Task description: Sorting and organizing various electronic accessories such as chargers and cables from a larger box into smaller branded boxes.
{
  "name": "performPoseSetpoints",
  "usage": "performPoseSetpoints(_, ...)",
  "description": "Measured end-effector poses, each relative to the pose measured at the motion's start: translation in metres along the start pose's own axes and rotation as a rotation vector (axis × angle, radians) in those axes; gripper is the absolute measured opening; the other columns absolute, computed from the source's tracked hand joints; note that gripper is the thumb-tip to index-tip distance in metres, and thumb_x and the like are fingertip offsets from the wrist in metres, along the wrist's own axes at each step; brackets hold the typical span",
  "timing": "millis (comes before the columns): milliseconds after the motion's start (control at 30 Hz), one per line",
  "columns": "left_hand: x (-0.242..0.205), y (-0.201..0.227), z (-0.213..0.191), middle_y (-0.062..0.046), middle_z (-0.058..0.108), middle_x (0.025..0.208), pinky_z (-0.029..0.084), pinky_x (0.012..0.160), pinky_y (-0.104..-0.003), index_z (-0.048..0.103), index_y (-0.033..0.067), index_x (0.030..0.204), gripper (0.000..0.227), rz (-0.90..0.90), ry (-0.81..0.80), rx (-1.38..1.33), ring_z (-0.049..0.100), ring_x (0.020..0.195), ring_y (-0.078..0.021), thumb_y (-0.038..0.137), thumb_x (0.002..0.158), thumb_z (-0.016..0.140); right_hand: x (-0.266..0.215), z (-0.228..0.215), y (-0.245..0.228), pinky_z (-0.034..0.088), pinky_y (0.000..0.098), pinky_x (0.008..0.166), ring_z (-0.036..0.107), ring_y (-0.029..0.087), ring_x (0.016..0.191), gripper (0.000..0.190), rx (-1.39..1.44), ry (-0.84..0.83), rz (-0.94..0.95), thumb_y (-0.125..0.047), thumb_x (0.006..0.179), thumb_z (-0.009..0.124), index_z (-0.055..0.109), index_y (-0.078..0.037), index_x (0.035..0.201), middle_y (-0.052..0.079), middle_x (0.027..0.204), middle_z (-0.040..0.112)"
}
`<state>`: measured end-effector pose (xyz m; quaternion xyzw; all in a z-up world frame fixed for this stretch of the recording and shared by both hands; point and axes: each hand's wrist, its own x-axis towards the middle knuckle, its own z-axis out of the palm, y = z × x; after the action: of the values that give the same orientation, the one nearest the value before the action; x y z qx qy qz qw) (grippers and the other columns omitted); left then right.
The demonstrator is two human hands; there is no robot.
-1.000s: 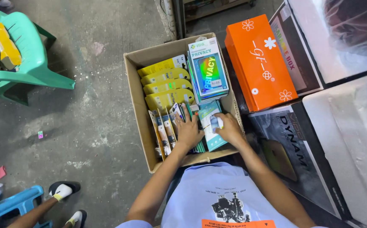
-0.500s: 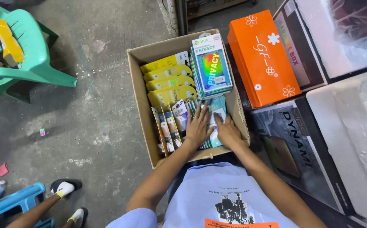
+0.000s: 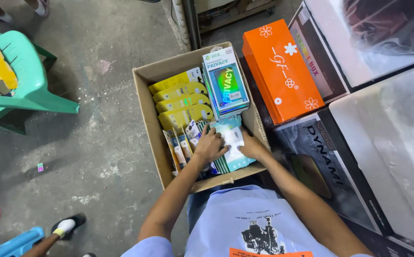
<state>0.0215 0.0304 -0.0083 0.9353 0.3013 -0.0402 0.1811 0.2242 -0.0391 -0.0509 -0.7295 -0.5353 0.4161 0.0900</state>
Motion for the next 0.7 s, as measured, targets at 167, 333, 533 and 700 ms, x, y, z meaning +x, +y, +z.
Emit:
performPoseSetpoints(167,0.0,0.006,0.011,-0.014,0.067,0.1,0.018,0.122,-0.063,0.076,0.0103,0.087,0.044,-0.001,0.058,0.042,0.055,0.118,-0.0335,0.048,0.094,0.055,0.01,0.032,0.008,0.052,0.0521,0.094,0.062,0.051,0.111,0.099,-0.206,0.018,0.036,-0.026,0.087,0.068,0.005,0.005,0.157,0.04,0.124,0.058)
performPoseSetpoints(333,-0.011,0.018,0.021,-0.015,0.062,0.113,0.022,0.118,-0.064,0.067,0.0069,0.106,0.038,-0.024,0.273,0.053,0.055,0.121,-0.0349,0.041,0.092,0.06,-0.02,0.004,-0.036,0.056,0.0543,0.086,0.065,0.052,0.107,0.099,-0.239,0.187,-0.005,-0.03,0.087,0.068,0.009,0.008,0.157,0.039,0.128,0.057)
performPoseSetpoints(533,-0.016,0.034,0.014,-0.017,0.058,0.127,0.027,0.112,-0.062,0.06,0.0074,0.128,0.044,-0.024,0.248,-0.109,0.055,0.12,-0.0344,0.033,0.092,0.06,-0.037,0.002,-0.042,0.052,0.0513,0.1,0.063,0.048,0.116,0.103,-0.355,-0.062,0.198,-0.043,0.094,0.064,0.002,0.007,0.16,0.038,0.125,0.061)
performPoseSetpoints(700,-0.009,0.029,0.044,-0.017,0.049,0.145,0.019,0.109,-0.071,0.056,0.007,0.136,0.055,-0.02,0.278,-0.041,0.046,0.134,-0.0345,0.036,0.09,0.062,-0.042,-0.013,-0.035,0.055,0.05,0.094,0.066,0.04,0.113,0.047,-0.439,0.066,0.065,-0.034,0.095,0.062,0.06,-0.003,0.13,0.024,0.126,0.064)
